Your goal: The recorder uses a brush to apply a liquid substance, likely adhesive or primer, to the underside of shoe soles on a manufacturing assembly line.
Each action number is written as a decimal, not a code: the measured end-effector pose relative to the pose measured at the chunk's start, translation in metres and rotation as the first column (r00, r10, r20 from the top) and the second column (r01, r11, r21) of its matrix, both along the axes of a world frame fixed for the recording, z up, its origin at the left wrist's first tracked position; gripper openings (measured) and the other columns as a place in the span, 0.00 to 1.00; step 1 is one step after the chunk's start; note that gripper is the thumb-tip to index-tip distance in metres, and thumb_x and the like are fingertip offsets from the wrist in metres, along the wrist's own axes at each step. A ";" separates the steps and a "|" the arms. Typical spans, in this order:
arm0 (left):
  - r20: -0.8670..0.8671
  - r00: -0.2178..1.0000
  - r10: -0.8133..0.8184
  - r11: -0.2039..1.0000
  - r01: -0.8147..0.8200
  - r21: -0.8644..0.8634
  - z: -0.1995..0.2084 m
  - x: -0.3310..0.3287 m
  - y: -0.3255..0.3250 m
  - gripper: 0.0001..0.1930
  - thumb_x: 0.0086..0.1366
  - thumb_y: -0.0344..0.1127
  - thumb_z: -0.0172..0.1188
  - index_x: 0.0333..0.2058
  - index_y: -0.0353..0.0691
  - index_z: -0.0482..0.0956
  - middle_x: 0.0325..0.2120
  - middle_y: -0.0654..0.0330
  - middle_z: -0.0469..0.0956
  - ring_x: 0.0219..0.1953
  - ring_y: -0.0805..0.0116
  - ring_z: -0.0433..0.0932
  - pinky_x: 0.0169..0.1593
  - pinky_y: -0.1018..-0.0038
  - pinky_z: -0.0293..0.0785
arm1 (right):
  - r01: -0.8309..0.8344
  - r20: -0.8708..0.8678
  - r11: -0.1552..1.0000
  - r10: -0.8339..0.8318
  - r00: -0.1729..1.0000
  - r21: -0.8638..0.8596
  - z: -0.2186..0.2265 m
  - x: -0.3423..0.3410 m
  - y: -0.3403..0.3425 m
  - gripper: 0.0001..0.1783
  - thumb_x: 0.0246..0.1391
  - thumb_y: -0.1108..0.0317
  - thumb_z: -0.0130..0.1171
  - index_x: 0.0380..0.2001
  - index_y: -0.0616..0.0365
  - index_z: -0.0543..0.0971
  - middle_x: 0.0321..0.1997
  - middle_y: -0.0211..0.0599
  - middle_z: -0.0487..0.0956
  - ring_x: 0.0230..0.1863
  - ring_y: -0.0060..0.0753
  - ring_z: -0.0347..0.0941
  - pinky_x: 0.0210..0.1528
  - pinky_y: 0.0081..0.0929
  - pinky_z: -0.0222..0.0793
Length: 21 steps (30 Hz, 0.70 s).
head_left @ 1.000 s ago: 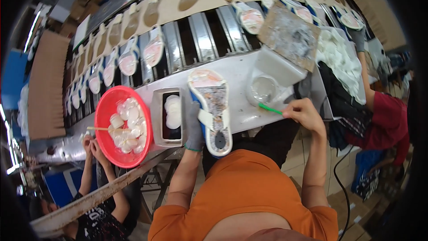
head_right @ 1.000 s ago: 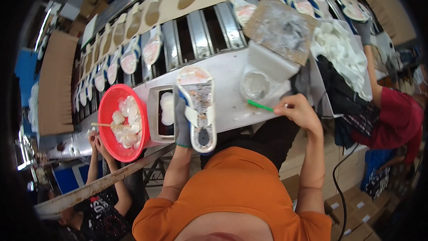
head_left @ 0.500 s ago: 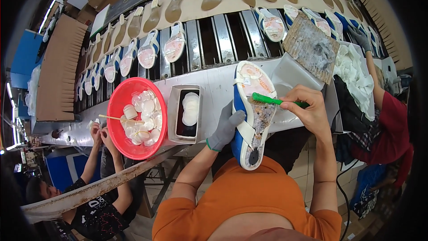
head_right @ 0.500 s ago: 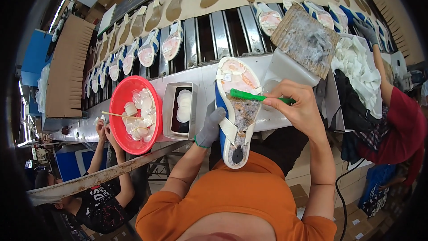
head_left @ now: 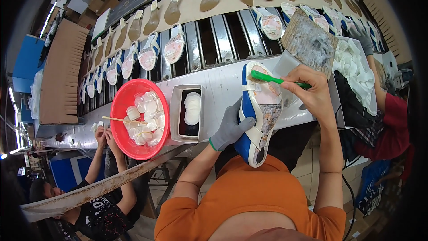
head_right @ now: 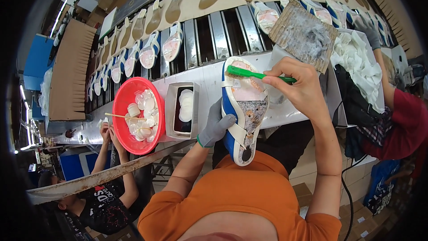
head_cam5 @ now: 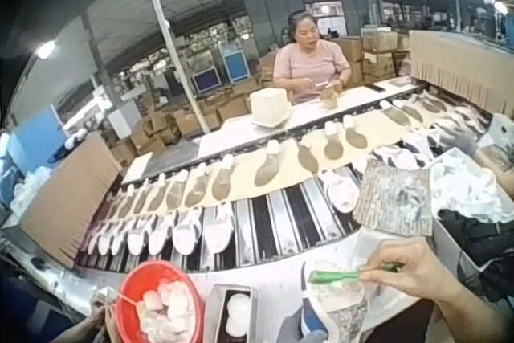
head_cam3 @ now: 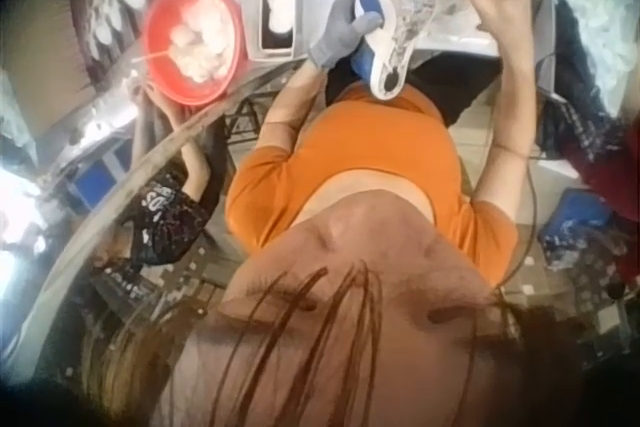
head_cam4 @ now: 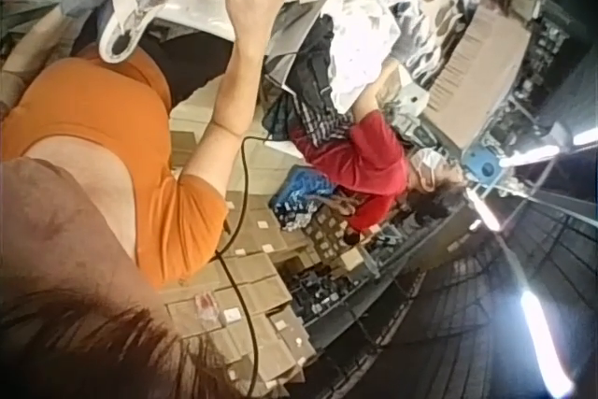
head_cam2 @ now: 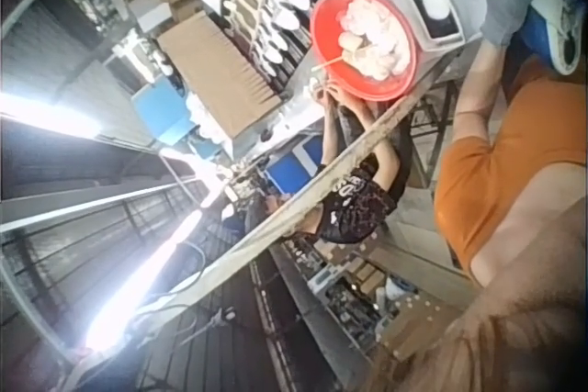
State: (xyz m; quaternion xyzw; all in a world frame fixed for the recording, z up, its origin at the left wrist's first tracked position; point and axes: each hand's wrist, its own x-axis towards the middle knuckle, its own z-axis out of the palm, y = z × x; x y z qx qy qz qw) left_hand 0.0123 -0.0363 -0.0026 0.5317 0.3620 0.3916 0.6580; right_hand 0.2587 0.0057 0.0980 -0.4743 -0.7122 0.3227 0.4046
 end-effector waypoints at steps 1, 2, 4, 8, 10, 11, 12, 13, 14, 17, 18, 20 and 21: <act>0.029 1.000 -0.007 1.000 0.008 -0.026 0.000 0.000 0.000 0.45 0.58 0.56 0.64 0.64 0.25 0.62 0.50 0.48 0.78 0.51 0.63 0.78 0.55 0.68 0.73 | -0.034 -0.023 0.999 0.034 0.999 0.018 0.000 0.002 0.000 0.06 0.48 0.76 0.71 0.29 0.67 0.84 0.29 0.36 0.81 0.29 0.22 0.74 0.32 0.21 0.64; 0.060 0.998 -0.013 0.999 0.016 -0.051 0.000 0.000 0.000 0.45 0.58 0.56 0.64 0.64 0.25 0.62 0.50 0.48 0.78 0.51 0.62 0.78 0.55 0.68 0.73 | -0.058 -0.004 0.998 0.058 0.998 0.017 0.001 0.005 0.000 0.06 0.48 0.75 0.71 0.28 0.67 0.83 0.28 0.35 0.80 0.28 0.22 0.74 0.31 0.21 0.64; 0.112 0.993 -0.028 0.995 0.038 -0.096 0.000 0.000 0.000 0.46 0.59 0.56 0.64 0.64 0.25 0.62 0.52 0.48 0.77 0.52 0.62 0.77 0.56 0.68 0.73 | -0.097 0.008 0.995 0.097 0.995 0.001 0.002 0.009 0.000 0.07 0.48 0.73 0.72 0.27 0.65 0.83 0.26 0.34 0.80 0.26 0.22 0.74 0.28 0.21 0.64; 0.186 0.982 -0.020 0.988 0.048 -0.146 0.001 0.003 0.000 0.46 0.59 0.57 0.63 0.64 0.25 0.61 0.54 0.48 0.75 0.53 0.63 0.77 0.56 0.68 0.73 | -0.189 0.009 0.982 0.188 0.982 0.009 0.005 0.016 -0.002 0.07 0.46 0.75 0.72 0.27 0.65 0.82 0.26 0.34 0.80 0.27 0.23 0.76 0.29 0.22 0.66; 0.205 0.979 -0.009 0.986 0.043 -0.162 0.003 0.004 0.000 0.45 0.60 0.57 0.62 0.64 0.25 0.61 0.54 0.48 0.75 0.53 0.63 0.77 0.56 0.69 0.73 | -0.208 0.024 0.978 0.207 0.978 0.004 0.007 0.018 -0.002 0.07 0.46 0.75 0.72 0.26 0.65 0.82 0.26 0.34 0.80 0.28 0.23 0.77 0.29 0.22 0.67; 0.209 0.978 -0.011 0.984 0.048 -0.171 0.004 0.004 0.001 0.45 0.60 0.57 0.62 0.64 0.25 0.61 0.54 0.48 0.75 0.53 0.63 0.77 0.56 0.69 0.74 | -0.213 0.030 0.977 0.212 0.977 0.014 0.008 0.018 -0.002 0.07 0.46 0.75 0.72 0.26 0.65 0.82 0.26 0.34 0.80 0.28 0.24 0.78 0.29 0.22 0.68; 0.223 0.975 -0.009 0.983 0.050 -0.177 0.005 0.005 0.001 0.45 0.60 0.57 0.61 0.64 0.25 0.61 0.54 0.48 0.75 0.53 0.63 0.77 0.56 0.69 0.74 | -0.212 0.041 0.977 0.212 0.976 0.006 0.009 0.018 -0.002 0.07 0.46 0.75 0.72 0.26 0.65 0.82 0.26 0.34 0.80 0.28 0.24 0.78 0.29 0.23 0.68; 0.212 0.977 -0.002 0.980 0.044 -0.194 0.006 0.005 0.001 0.45 0.60 0.58 0.61 0.64 0.25 0.61 0.54 0.48 0.75 0.53 0.63 0.77 0.56 0.69 0.74 | -0.212 0.053 0.977 0.212 0.976 -0.001 0.010 0.018 -0.002 0.07 0.46 0.75 0.72 0.26 0.65 0.82 0.26 0.34 0.80 0.28 0.24 0.78 0.29 0.23 0.69; 0.210 0.978 0.007 0.978 0.037 -0.207 0.007 0.005 0.001 0.45 0.60 0.58 0.60 0.63 0.25 0.61 0.54 0.48 0.75 0.52 0.63 0.77 0.55 0.69 0.74 | -0.225 0.073 0.974 0.222 0.972 0.028 0.012 0.018 -0.002 0.07 0.46 0.75 0.72 0.26 0.65 0.82 0.27 0.35 0.80 0.27 0.24 0.78 0.27 0.21 0.68; 0.221 0.973 0.059 0.976 -0.010 -0.219 0.009 0.007 0.002 0.44 0.61 0.58 0.59 0.63 0.25 0.62 0.54 0.47 0.75 0.52 0.63 0.78 0.55 0.68 0.75 | -0.254 0.159 0.961 0.236 0.959 0.107 0.015 0.020 -0.003 0.07 0.45 0.75 0.73 0.28 0.64 0.84 0.28 0.35 0.82 0.25 0.23 0.77 0.23 0.18 0.66; 0.228 0.970 0.080 0.976 -0.029 -0.218 0.009 0.008 0.002 0.44 0.61 0.58 0.58 0.63 0.25 0.62 0.54 0.47 0.75 0.52 0.63 0.78 0.55 0.68 0.75 | -0.258 0.204 0.958 0.230 0.952 0.128 0.016 0.020 -0.003 0.07 0.45 0.75 0.73 0.28 0.64 0.84 0.29 0.34 0.82 0.25 0.22 0.77 0.23 0.18 0.66; 0.225 0.968 0.110 0.971 -0.056 -0.233 0.008 0.009 0.002 0.43 0.62 0.58 0.57 0.62 0.25 0.63 0.54 0.47 0.75 0.52 0.62 0.78 0.55 0.68 0.75 | -0.261 0.272 0.952 0.212 0.939 0.158 0.017 0.020 -0.005 0.07 0.45 0.75 0.73 0.28 0.62 0.84 0.29 0.32 0.82 0.24 0.23 0.76 0.22 0.19 0.66; 0.221 0.967 0.128 0.967 -0.072 -0.243 0.008 0.010 0.002 0.42 0.62 0.58 0.57 0.62 0.25 0.63 0.54 0.46 0.75 0.52 0.62 0.78 0.55 0.68 0.75 | -0.259 0.296 0.951 0.201 0.934 0.169 0.017 0.020 -0.007 0.07 0.45 0.74 0.73 0.28 0.62 0.84 0.29 0.32 0.81 0.24 0.23 0.76 0.22 0.20 0.66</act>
